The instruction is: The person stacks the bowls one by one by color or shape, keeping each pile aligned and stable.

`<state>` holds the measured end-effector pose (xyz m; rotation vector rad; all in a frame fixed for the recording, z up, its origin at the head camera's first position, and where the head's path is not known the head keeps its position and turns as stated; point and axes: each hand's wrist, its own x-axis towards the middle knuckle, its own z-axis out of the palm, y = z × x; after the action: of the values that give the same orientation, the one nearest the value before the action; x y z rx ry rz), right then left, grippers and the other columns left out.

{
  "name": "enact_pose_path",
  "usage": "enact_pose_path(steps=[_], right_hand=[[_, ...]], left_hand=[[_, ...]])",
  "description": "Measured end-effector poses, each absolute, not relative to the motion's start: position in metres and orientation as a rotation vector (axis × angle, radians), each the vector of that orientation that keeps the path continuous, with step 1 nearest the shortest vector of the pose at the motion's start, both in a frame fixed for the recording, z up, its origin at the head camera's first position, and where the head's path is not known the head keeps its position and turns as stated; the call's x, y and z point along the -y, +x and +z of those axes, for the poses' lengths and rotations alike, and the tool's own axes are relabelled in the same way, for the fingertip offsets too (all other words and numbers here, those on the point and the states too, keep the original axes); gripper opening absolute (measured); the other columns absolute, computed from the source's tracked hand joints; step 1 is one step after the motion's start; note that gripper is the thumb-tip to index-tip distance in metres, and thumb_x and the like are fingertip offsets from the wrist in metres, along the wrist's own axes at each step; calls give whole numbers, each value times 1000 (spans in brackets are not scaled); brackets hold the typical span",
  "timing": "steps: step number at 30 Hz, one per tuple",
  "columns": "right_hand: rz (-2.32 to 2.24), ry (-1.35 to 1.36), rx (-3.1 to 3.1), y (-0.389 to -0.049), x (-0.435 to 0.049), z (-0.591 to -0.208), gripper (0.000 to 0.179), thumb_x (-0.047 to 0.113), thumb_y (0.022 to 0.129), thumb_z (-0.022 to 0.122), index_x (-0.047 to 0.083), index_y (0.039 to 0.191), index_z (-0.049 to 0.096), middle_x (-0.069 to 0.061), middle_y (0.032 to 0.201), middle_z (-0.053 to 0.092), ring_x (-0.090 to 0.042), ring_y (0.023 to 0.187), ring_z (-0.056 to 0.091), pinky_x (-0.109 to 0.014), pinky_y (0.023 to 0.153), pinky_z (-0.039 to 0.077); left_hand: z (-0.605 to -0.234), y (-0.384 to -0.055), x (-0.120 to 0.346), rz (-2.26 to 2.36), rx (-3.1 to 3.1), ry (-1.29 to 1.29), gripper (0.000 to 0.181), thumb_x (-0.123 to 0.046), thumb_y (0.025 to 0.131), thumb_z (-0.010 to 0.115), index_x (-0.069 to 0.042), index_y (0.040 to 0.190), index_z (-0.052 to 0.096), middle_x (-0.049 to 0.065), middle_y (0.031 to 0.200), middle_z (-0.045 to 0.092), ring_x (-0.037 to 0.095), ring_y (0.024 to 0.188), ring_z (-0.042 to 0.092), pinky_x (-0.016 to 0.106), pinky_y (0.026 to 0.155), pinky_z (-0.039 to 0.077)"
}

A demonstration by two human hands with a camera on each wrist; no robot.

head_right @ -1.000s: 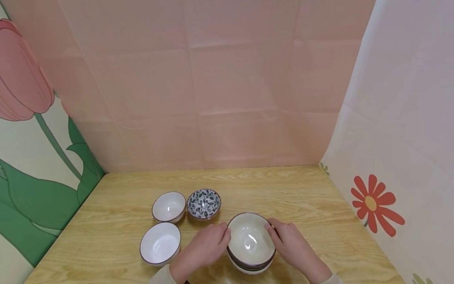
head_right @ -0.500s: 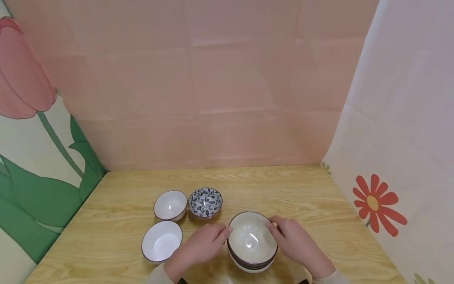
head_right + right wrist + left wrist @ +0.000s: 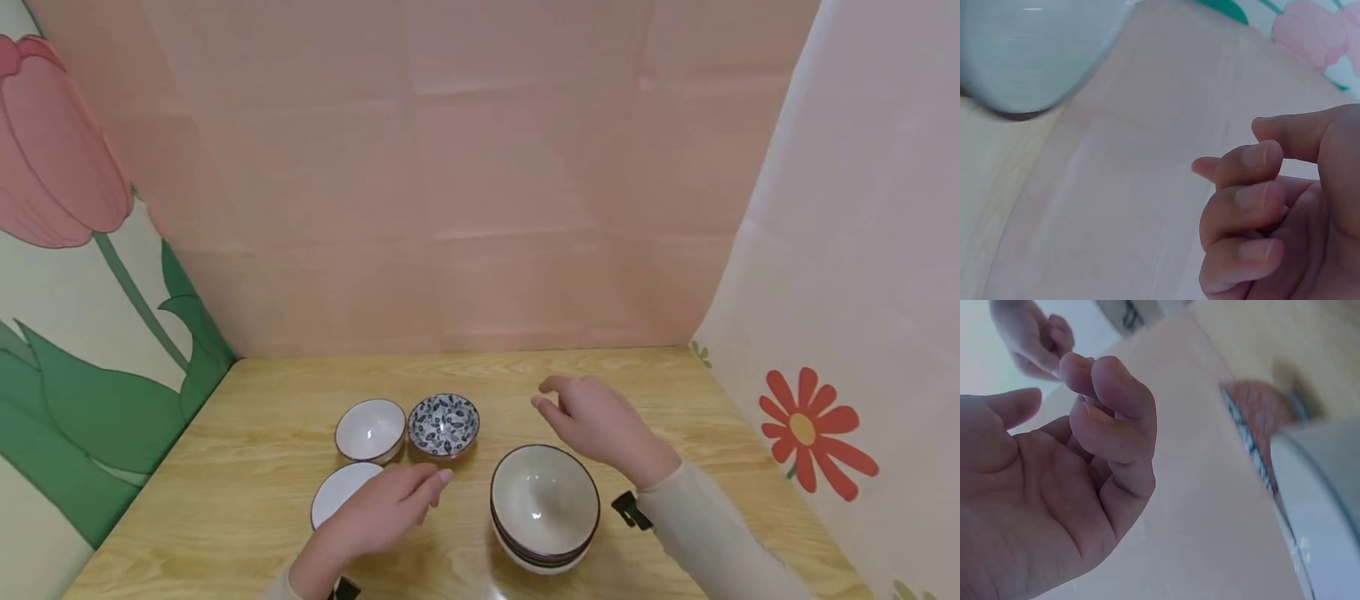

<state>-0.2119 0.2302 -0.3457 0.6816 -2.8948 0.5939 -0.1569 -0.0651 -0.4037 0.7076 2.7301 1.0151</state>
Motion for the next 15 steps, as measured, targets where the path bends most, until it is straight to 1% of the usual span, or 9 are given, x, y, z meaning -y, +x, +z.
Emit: enact_pose_path(steps=[3, 7, 9, 12, 14, 15], right_hand=[[607, 708, 2933, -233, -214, -335, 33, 31, 102, 57, 3, 117, 68, 4, 62, 51, -10, 51, 43, -28, 49, 37], [629, 736, 2986, -261, -191, -331, 33, 30, 100, 58, 2, 114, 69, 2, 67, 55, -12, 54, 46, -30, 51, 40], [638, 763, 2998, -275, -180, -333, 32, 29, 99, 60, 1, 112, 69, 1, 65, 57, -12, 54, 47, -30, 52, 41], [597, 813, 3005, -294, -165, -339, 29, 27, 98, 62, 0, 108, 71, 1, 65, 60, -11, 53, 49, -29, 53, 43], [537, 827, 3023, -305, -156, -345, 28, 26, 96, 64, 1, 105, 71, 0, 70, 64, -13, 56, 53, -31, 57, 47], [499, 831, 3033, -310, -152, -348, 27, 27, 96, 65, 2, 104, 72, -1, 74, 66, -14, 59, 55, -33, 60, 48]], left_hand=[[-397, -159, 77, 1035, -2758, 673, 47, -54, 105, 34, -21, 78, 54, -8, 64, 45, 7, 57, 42, 27, 55, 39], [-391, -163, 94, 1078, -2780, 638, 45, -50, 106, 36, -19, 83, 59, -7, 72, 55, 7, 63, 50, 28, 60, 43], [-390, -165, 102, 1075, -2813, 623, 44, -46, 107, 39, -16, 81, 58, -6, 69, 53, 8, 61, 48, 27, 57, 42], [-392, -167, 112, 1061, -2860, 583, 37, -40, 106, 46, -15, 80, 56, -7, 65, 48, 7, 57, 44, 26, 53, 38], [-395, -167, 116, 1037, -2896, 555, 34, -36, 105, 50, -15, 79, 56, -7, 61, 44, 7, 54, 40, 25, 50, 35], [-396, -167, 118, 1027, -2914, 541, 30, -34, 104, 53, -15, 80, 56, -7, 61, 44, 7, 54, 40, 25, 50, 35]])
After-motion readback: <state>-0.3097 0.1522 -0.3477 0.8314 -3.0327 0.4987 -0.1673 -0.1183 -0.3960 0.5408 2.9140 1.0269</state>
